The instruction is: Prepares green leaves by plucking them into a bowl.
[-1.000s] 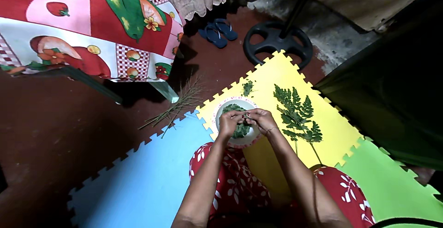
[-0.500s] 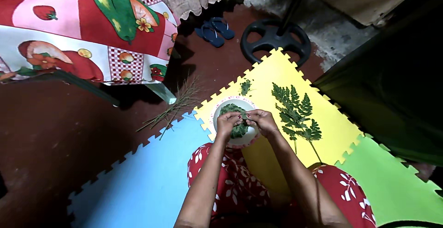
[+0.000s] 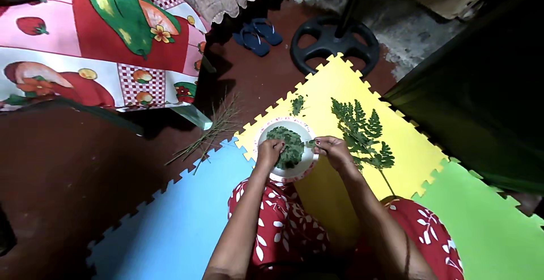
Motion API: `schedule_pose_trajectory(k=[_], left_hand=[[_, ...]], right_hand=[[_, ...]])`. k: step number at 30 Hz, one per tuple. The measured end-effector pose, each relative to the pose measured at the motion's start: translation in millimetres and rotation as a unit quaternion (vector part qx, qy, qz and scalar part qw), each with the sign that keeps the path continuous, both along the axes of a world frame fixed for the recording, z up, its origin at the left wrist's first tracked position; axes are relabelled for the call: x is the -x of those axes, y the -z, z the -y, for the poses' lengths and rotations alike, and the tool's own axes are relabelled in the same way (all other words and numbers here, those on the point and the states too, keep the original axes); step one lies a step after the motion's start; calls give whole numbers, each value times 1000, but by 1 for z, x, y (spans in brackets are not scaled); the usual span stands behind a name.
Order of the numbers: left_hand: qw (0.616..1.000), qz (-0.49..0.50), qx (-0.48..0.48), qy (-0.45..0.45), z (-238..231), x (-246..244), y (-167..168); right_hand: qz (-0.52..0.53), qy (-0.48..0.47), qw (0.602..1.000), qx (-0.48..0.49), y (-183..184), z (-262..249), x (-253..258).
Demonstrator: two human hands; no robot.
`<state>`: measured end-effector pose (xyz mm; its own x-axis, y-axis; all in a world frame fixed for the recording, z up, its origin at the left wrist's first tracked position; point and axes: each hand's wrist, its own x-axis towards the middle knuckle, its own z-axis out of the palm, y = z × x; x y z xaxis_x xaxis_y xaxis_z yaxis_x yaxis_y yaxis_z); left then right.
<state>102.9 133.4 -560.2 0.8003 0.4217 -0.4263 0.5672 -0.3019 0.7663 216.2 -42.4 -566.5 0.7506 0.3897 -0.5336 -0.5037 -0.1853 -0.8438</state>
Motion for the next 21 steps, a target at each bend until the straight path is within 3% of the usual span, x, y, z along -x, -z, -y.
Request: schedule_pose_trajectory(k=[2,5,8,11,21], left_hand=[[995,-37,-47,83,3,-4,-6],[998,6,-55,42,9,-5,-10],[997,69,22,-11,14,-9,-16],[994,72,70,48,16,-12,-20],[996,-9,2,93,13,-12,-38]], right_hand=[[-5,-4,1000,0,-4,-3,2],[6,-17,1000,-3,-11,-7,4],[31,-41,999,0,-16,-13,7],[65,-73,995,16,-22,-22,11],[72,-151,986,13,-32,-29,13]])
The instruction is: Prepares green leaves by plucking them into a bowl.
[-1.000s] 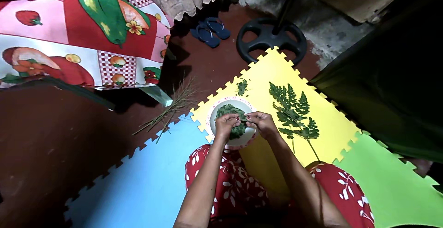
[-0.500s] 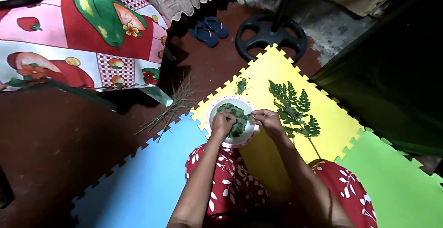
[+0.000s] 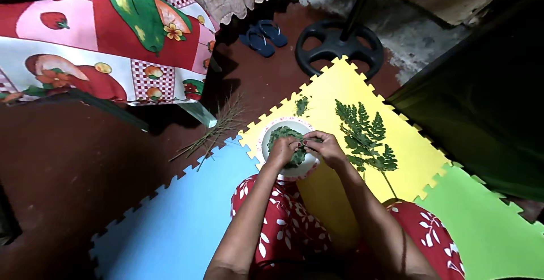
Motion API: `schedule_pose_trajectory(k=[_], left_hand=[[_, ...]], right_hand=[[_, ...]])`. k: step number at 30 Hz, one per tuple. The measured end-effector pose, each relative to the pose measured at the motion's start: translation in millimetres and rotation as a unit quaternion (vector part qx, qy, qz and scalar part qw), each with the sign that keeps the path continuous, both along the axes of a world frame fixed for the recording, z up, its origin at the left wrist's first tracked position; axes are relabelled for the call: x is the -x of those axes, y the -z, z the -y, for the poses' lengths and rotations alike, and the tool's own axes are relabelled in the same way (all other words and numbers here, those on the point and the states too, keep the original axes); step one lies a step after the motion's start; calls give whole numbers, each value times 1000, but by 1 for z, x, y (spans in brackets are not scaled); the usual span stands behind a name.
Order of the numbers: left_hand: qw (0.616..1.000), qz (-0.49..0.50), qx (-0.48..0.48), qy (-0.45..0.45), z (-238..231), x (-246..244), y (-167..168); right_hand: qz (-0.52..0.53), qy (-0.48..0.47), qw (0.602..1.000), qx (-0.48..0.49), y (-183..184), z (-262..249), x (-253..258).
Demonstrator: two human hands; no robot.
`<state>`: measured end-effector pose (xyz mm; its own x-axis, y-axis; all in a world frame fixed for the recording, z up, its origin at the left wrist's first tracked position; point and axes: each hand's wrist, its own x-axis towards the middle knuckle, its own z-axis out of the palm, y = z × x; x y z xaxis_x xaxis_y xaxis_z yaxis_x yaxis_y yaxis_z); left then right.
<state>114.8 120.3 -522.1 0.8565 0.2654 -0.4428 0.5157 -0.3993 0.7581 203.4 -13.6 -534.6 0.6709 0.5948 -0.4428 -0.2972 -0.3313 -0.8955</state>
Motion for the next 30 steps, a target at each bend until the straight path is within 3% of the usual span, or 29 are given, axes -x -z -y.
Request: schedule_pose_trajectory(k=[4,8,14,19,23,26,30], left_hand=[[1000,1,-6,16,-2,0,-3],[999,-14,-5,35,-4,0,-7],[988,85,126,-27,5,7,-5],[972,136,190,-29,14,7,0],[978,122,167,-16,19,0,-7],[975,110,174,-83,9,-9,-8],[990,109,20,-90,-18,-50,9]], right_hand=[[20,-68,997,-10,2,-3,-2],[11,-45,999,-14,-4,-6,-3],[-85,-20,987,-132,-5,13,-3],[-107,-14,981,-160,0,26,-4],[-89,15,984,-152,4,40,-14],[-54,85,985,-139,14,67,-34],[-47,148,985,-82,26,103,-45]])
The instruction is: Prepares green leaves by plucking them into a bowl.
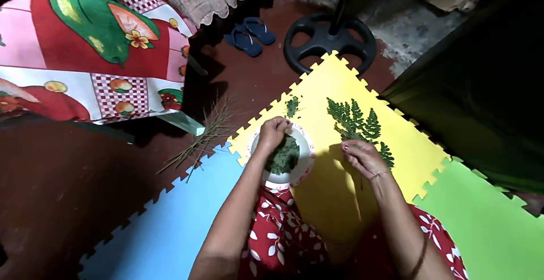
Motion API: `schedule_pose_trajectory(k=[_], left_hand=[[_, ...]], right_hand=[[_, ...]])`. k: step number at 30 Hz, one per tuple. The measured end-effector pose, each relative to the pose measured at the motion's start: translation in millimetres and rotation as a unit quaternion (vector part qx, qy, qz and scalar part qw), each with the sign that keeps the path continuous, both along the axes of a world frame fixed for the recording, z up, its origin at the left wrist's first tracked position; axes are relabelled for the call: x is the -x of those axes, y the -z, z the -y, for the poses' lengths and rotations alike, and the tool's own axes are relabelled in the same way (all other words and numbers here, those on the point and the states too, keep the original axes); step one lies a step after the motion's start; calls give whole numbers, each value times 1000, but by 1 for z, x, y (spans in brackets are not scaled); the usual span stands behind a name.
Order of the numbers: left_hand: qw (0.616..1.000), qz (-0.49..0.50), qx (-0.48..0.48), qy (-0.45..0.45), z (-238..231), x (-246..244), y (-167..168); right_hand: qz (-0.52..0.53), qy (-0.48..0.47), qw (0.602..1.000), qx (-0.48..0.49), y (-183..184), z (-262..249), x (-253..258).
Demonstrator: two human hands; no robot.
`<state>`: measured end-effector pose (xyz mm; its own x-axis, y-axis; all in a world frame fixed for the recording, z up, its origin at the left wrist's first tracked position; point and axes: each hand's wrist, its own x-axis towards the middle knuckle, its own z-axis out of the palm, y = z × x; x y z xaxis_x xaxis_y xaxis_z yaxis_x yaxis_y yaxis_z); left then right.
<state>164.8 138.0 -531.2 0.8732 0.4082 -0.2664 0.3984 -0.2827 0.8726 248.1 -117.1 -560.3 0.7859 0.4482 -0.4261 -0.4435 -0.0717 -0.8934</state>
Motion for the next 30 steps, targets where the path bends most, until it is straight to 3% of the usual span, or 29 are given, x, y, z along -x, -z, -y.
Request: schedule_pose_trajectory(k=[3,6,9,12,16,22,26,30], left_hand=[[991,-65,-110,44,-12,-52,14],[977,-123,-155,75,-14,-95,47],[962,-169,-187,105,-13,-114,79],[940,-214,-222,147,-9,-116,78],[945,-162,-234,163,-24,-97,45],[973,10,-21,230,-13,-10,-19],[980,75,-42,178,0,32,-15],[987,123,-66,84,-1,53,-8]], right_hand=[[-11,-15,998,53,4,17,15],[-21,-45,995,81,4,26,28],[-53,-52,990,117,1,26,33],[-56,-55,989,122,3,21,31],[-36,-74,991,109,0,-1,27],[21,-58,998,7,-20,-63,35],[-6,-1,1000,-15,-35,-109,48],[0,-33,999,10,-42,-123,57]])
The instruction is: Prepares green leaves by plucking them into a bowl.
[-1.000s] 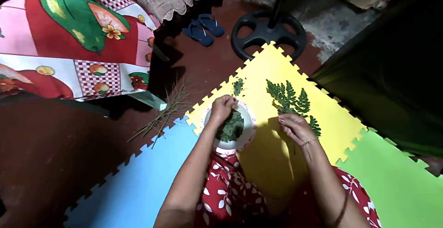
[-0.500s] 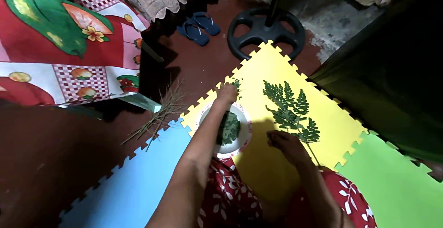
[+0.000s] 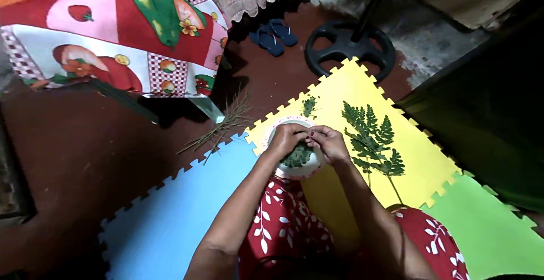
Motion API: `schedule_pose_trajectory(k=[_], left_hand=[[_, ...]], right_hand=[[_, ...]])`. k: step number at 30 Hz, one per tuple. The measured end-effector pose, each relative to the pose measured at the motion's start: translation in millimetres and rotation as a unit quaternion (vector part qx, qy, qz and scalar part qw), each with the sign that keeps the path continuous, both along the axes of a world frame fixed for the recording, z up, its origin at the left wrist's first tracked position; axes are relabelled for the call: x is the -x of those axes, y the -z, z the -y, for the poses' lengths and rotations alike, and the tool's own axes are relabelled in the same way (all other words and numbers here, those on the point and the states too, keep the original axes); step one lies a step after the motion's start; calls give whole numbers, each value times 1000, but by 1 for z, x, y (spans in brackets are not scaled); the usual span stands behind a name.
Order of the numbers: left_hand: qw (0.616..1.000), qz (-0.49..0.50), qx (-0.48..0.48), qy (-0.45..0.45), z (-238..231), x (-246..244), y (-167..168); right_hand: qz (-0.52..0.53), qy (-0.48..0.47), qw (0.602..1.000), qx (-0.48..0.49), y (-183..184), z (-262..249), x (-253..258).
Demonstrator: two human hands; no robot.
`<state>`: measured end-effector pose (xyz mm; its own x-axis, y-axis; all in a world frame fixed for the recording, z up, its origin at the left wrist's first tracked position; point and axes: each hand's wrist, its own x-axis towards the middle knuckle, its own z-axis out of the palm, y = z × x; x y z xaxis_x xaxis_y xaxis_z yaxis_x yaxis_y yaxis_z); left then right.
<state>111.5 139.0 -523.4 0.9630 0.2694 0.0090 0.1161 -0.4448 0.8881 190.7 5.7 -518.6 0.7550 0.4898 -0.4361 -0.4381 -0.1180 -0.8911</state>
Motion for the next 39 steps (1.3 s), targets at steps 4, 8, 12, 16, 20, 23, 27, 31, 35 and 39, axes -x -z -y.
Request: schedule_pose_trajectory(k=[4,8,12,16,20,23,27,31,35,39], left_hand=[[999,1,23,-33,-3,10,1],[996,6,75,-51,-8,15,2],[994,3,97,-52,-12,18,0],[983,0,167,-80,-8,19,-2],[947,25,293,-130,1,15,13],[945,28,285,-156,5,12,19],[948,13,267,-171,9,9,18],[938,0,296,-179,11,9,13],[900,-2,383,-208,15,9,16],[889,-9,399,-225,20,9,16]], right_hand=[[3,-6,1000,6,-4,-3,6],[-14,10,1000,-17,-6,-7,6],[19,-18,1000,-10,-4,-6,4],[29,-12,999,-13,-5,-7,4],[-5,19,999,-49,1,-7,5],[20,-20,999,-44,5,-4,5],[70,-21,997,-13,8,-6,5],[46,-23,999,-10,6,-6,3],[-3,6,999,-31,6,-4,5],[-16,22,999,-28,8,-3,6]])
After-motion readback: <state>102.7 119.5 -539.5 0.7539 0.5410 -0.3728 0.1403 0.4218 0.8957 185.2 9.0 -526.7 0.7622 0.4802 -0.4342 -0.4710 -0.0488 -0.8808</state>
